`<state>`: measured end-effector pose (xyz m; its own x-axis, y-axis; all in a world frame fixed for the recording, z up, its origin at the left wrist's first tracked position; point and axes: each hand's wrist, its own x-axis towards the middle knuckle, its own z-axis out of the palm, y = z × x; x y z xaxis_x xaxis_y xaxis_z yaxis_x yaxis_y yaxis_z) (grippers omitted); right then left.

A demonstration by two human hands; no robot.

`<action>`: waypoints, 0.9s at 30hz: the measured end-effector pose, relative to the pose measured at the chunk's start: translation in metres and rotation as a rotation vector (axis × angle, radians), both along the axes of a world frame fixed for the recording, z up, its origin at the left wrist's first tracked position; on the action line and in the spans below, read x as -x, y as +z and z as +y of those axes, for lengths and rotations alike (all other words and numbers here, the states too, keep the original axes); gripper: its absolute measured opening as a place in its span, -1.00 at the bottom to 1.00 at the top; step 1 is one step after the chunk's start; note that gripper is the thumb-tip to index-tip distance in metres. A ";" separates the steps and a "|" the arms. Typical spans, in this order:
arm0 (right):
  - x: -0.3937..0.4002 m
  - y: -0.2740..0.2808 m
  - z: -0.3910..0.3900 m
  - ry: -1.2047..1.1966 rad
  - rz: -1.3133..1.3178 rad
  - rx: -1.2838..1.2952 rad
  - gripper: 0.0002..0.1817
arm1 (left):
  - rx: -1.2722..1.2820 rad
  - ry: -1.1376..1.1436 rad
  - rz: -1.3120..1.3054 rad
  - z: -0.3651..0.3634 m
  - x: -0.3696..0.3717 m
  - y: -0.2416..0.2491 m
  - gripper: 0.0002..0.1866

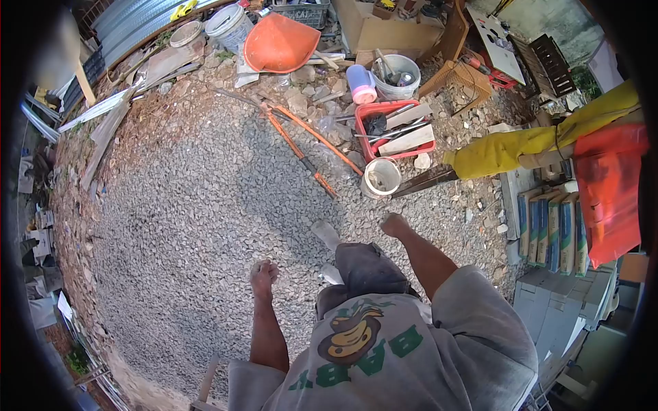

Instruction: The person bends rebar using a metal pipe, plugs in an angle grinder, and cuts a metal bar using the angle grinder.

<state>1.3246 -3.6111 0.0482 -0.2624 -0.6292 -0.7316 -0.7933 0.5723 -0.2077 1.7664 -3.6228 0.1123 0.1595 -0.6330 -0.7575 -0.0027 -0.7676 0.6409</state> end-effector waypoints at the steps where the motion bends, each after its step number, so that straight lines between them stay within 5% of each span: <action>1: -0.003 0.005 0.015 -0.017 0.012 0.026 -0.60 | -0.013 -0.024 -0.008 0.009 -0.005 -0.007 -0.73; 3: -0.013 0.020 0.036 -0.045 0.070 0.076 -0.59 | -0.089 0.022 0.035 0.037 -0.003 -0.021 -0.73; 5: -0.004 -0.037 0.069 0.175 -0.001 -0.045 -0.56 | -0.095 -0.022 0.034 0.074 -0.002 -0.028 -0.73; 10: -0.018 0.005 0.079 0.020 -0.030 -0.092 -0.50 | -0.187 -0.064 0.042 0.122 0.012 -0.037 -0.75; 14: 0.002 -0.029 0.065 0.010 -0.020 -0.056 -0.53 | -0.261 -0.006 -0.004 0.115 0.015 -0.033 -0.77; 16: -0.002 -0.002 0.031 -0.051 -0.023 -0.087 -0.59 | -0.245 0.026 -0.006 0.098 0.013 -0.032 -0.79; 19: 0.017 -0.065 0.004 0.114 -0.042 0.010 -0.65 | -0.221 0.084 0.031 0.046 0.013 -0.040 -0.81; 22: 0.004 0.002 -0.072 -0.030 -0.165 -0.038 -0.56 | -0.221 0.125 0.033 0.001 0.015 -0.054 -0.81; 27: 0.031 0.013 -0.151 0.086 -0.235 0.054 -0.65 | -0.017 0.141 0.173 -0.134 0.096 -0.038 -0.78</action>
